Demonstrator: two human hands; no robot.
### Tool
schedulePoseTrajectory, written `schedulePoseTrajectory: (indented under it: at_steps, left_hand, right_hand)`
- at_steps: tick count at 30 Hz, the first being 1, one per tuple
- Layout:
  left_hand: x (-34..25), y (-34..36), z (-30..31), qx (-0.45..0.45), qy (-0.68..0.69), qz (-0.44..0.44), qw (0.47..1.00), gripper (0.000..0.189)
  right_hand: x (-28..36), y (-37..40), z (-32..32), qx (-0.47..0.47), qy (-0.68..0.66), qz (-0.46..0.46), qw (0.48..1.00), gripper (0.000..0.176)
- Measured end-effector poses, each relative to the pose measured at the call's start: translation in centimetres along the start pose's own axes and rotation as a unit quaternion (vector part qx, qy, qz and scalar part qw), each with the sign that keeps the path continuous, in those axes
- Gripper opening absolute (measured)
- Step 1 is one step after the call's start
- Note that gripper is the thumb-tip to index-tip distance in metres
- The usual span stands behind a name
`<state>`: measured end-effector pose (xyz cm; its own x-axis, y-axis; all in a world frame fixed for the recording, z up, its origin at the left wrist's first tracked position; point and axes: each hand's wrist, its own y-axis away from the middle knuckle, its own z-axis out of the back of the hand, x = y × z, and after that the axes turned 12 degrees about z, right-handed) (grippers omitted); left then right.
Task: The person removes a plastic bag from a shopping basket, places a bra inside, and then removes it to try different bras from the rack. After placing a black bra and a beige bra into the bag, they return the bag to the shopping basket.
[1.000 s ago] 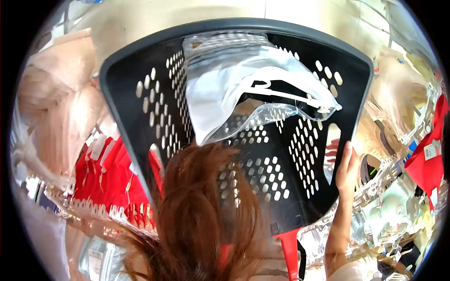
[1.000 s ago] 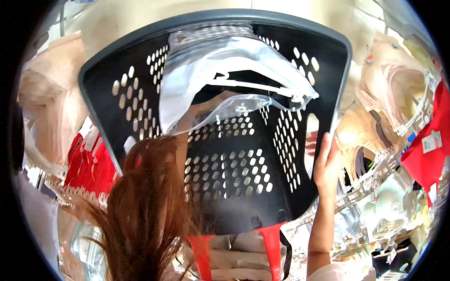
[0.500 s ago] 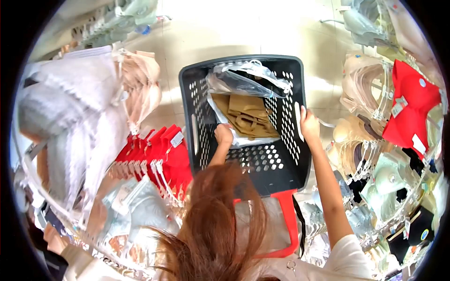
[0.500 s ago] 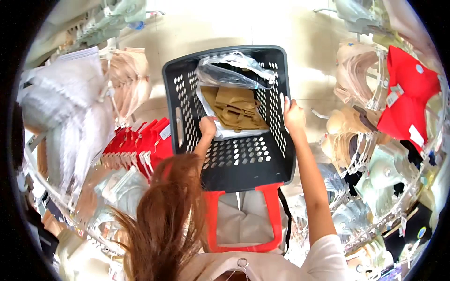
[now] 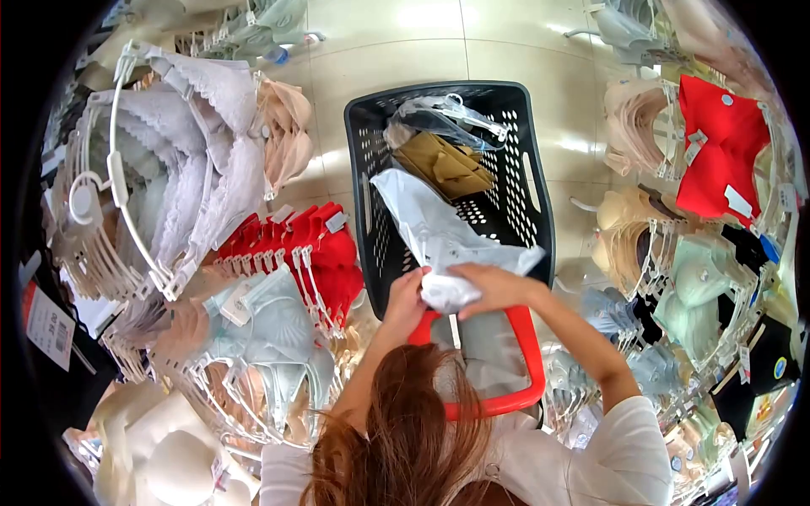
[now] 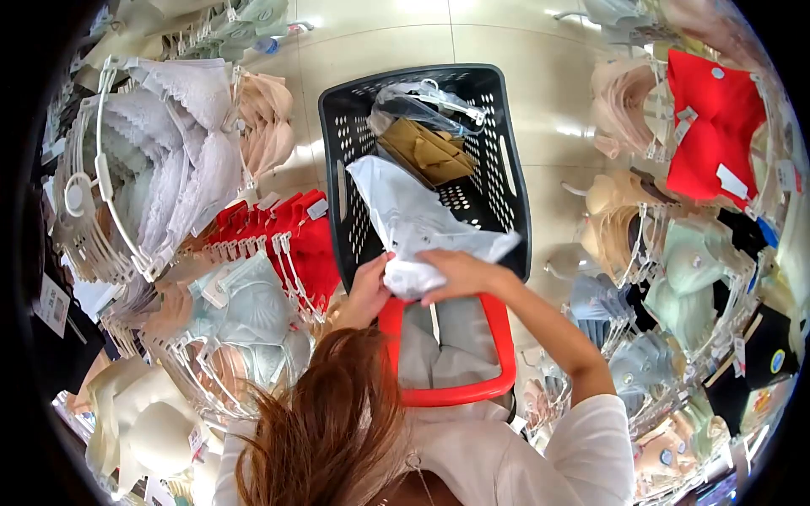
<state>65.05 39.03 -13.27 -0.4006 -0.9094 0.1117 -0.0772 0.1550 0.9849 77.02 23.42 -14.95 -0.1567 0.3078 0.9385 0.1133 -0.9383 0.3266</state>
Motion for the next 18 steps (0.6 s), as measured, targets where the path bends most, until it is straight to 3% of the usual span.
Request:
schedulePoseTrajectory:
  at_steps: [1, 2, 3, 5, 6, 7, 9, 10, 11, 13, 16, 18]
  left_hand:
    - [0.6, 1.8, -0.1, 0.008, 0.009, -0.005, 1.0, 0.024]
    - [3.1, -1.8, 5.1, 0.274, 0.033, -0.047, 0.96, 0.019]
    - [3.7, -0.1, 3.9, 0.272, -0.004, -0.102, 0.957, 0.019]
    - [4.1, 5.3, 1.3, 0.142, -0.063, -0.141, 0.978, 0.023]
    - [5.0, 6.2, 2.0, 0.142, -0.142, -0.168, 0.965, 0.026]
    - [5.4, 6.9, 2.7, 0.11, -0.175, -0.14, 0.968, 0.023]
    - [6.2, 8.4, 3.8, 0.124, -0.181, -0.145, 0.965, 0.019]
    - [6.9, 9.0, 4.2, 0.124, -0.18, -0.145, 0.965, 0.019]
    - [7.5, 9.3, 4.6, 0.125, -0.178, -0.162, 0.963, 0.018]
    - [8.0, 10.1, 5.0, 0.127, -0.176, -0.19, 0.958, 0.017]
    - [9.1, 11.8, 5.2, 0.106, -0.171, -0.217, 0.955, 0.02]
    - [9.3, 12.8, 4.5, 0.138, -0.154, -0.228, 0.951, 0.021]
  right_hand:
    - [0.7, 0.0, -1.2, -0.06, -0.014, 0.028, 0.998, 0.066]
    - [1.0, 0.3, -2.1, -0.078, 0.014, -0.017, 0.997, 0.055]
    - [1.2, 0.7, -3.0, -0.095, 0.038, -0.063, 0.993, 0.044]
    - [1.4, 2.5, -2.9, -0.29, 0.056, -0.072, 0.953, 0.031]
    - [3.1, 3.5, -1.6, -0.38, 0.072, -0.167, 0.907, 0.029]
    - [4.5, 5.0, -0.1, -0.461, 0.086, -0.258, 0.844, 0.027]
    - [0.2, 11.3, 0.8, -0.658, 0.147, -0.179, 0.716, 0.025]
    - [3.1, 12.8, 2.5, -0.696, 0.122, -0.196, 0.68, 0.026]
    - [5.0, 14.0, 3.7, -0.77, 0.021, -0.238, 0.591, 0.025]
    - [6.4, 16.6, 4.4, -0.875, -0.111, -0.143, 0.449, 0.034]
    - [9.2, 19.2, 2.7, -0.851, -0.239, -0.056, 0.464, 0.04]
    - [11.5, 20.0, 1.4, -0.835, -0.311, -0.012, 0.454, 0.04]
